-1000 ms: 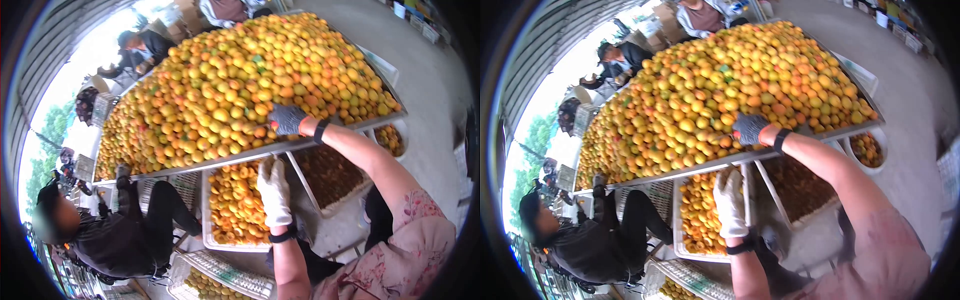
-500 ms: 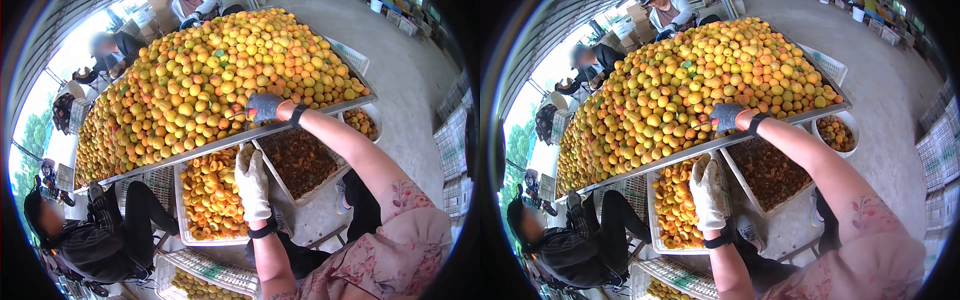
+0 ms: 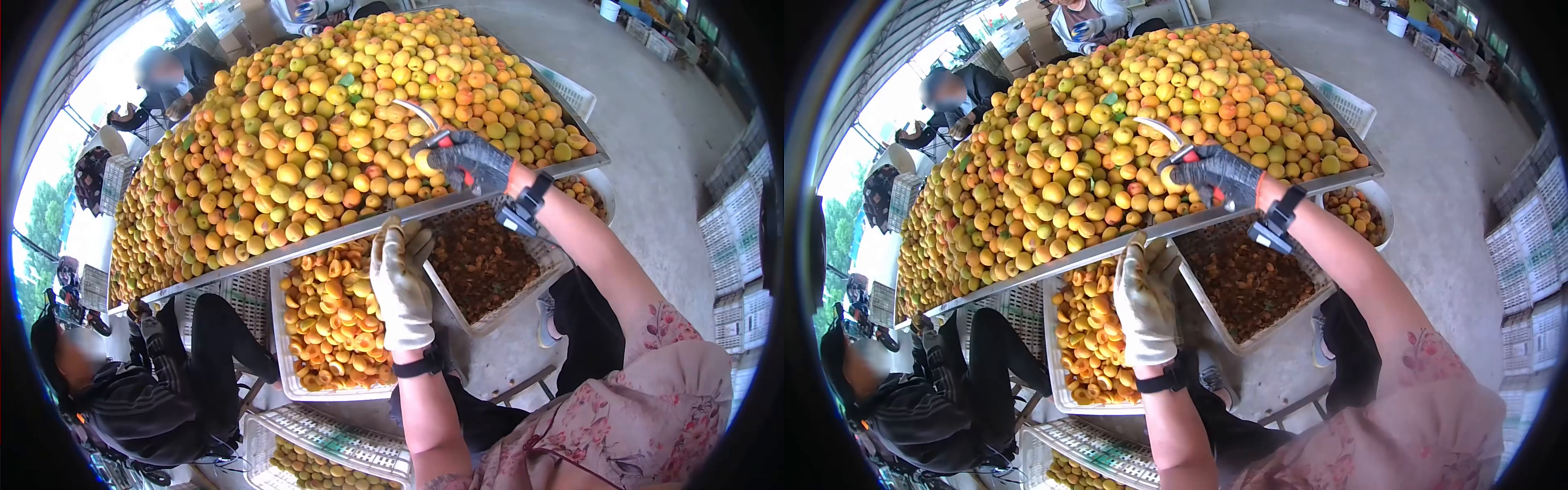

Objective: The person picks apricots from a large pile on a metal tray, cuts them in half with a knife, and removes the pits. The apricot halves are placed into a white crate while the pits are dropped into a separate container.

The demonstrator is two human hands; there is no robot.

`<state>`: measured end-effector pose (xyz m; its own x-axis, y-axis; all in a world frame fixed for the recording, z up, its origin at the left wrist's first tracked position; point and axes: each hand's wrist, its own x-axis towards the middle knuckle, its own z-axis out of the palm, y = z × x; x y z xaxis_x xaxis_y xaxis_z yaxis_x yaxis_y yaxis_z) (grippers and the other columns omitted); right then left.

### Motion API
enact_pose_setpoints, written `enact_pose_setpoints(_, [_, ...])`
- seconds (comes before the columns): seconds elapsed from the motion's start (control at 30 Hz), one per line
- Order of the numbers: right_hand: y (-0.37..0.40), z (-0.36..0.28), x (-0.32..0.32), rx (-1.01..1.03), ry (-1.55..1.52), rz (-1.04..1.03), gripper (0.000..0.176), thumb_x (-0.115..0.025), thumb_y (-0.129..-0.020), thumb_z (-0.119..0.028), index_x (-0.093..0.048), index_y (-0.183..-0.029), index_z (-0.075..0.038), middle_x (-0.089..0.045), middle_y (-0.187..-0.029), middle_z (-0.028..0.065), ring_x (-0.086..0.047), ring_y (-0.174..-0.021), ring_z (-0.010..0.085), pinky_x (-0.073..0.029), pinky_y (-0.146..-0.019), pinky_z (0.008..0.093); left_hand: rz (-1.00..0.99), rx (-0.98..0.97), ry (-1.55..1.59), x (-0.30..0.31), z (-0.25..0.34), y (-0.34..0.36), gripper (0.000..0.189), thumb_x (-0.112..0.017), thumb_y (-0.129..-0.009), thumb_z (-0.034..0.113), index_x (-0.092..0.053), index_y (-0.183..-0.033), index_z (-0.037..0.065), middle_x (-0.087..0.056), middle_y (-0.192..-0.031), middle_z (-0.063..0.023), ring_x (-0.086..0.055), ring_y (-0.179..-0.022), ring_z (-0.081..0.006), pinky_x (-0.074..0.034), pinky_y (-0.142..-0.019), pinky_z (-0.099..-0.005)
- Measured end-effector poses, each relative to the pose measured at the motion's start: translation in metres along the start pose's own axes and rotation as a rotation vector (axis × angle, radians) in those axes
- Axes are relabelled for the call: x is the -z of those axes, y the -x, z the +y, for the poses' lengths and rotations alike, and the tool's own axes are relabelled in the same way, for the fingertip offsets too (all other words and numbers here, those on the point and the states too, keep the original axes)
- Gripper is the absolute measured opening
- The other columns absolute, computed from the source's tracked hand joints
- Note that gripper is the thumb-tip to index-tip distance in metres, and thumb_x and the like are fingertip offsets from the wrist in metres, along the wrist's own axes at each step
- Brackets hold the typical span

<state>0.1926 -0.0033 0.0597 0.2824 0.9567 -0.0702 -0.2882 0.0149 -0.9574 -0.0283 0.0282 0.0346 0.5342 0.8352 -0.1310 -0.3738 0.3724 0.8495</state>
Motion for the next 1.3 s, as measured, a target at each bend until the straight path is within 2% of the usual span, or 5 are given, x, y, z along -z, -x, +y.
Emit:
enact_pose_setpoints(0.3, [0.064,-0.005,-0.045,0.087,0.439,0.033,0.034,-0.075,-0.079,-0.022,-0.066,-0.11,-0.013,-0.057,-0.065,-0.0047,-0.046,-0.052,0.0011,-0.035,-0.045,0.0175,-0.276,-0.017,0.415,-0.027,-0.012,0.005,0.03,-0.049,-0.095,0.01,-0.048,-0.124,0.001,-0.06,-0.11,-0.0085,-0.062,-0.095,-0.0181,-0.055,-0.08,-0.0316])
enact_pose_setpoints(0.5, [0.092,0.008,-0.042,0.443,0.756,0.337,0.042,-0.077,-0.077,-0.024,-0.06,-0.11,-0.004,-0.063,-0.089,0.0048,-0.058,-0.085,0.014,-0.048,-0.077,0.0295,-0.242,-0.043,0.331,-0.032,-0.008,0.01,0.04,-0.053,-0.089,-0.001,-0.047,-0.128,0.001,-0.058,-0.113,-0.01,-0.06,-0.095,-0.0178,-0.054,-0.083,-0.0313])
enact_pose_setpoints(0.73, [0.114,0.022,-0.023,0.079,0.307,0.19,0.035,-0.071,-0.083,-0.017,-0.06,-0.115,-0.006,-0.061,-0.081,0.0001,-0.053,-0.069,0.0069,-0.046,-0.063,0.0248,-0.295,-0.114,0.263,-0.032,-0.002,0.005,0.04,-0.051,-0.087,0.0,-0.046,-0.126,-0.001,-0.058,-0.109,-0.0121,-0.06,-0.089,-0.0199,-0.051,-0.079,-0.0298])
enact_pose_setpoints(0.9, [0.12,0.021,-0.029,0.483,0.665,0.173,0.031,-0.064,-0.089,-0.021,-0.061,-0.115,-0.005,-0.064,-0.084,0.0031,-0.057,-0.068,0.0106,-0.047,-0.064,0.0278,-0.377,-0.022,0.478,-0.021,-0.012,-0.003,0.034,-0.04,-0.098,0.016,-0.048,-0.124,-0.004,-0.061,-0.111,-0.0142,-0.06,-0.089,-0.0202,-0.05,-0.081,-0.0339])
enact_pose_setpoints(1.3, [0.136,0.019,-0.041,0.474,0.865,0.25,0.029,-0.064,-0.087,-0.024,-0.063,-0.103,0.0,-0.065,-0.089,0.0171,-0.064,-0.081,0.0346,-0.05,-0.068,0.0396,-0.293,-0.065,0.32,-0.031,-0.018,0.002,0.035,-0.039,-0.099,0.023,-0.05,-0.119,-0.004,-0.059,-0.101,-0.0117,-0.057,-0.087,-0.0197,-0.047,-0.081,-0.0325])
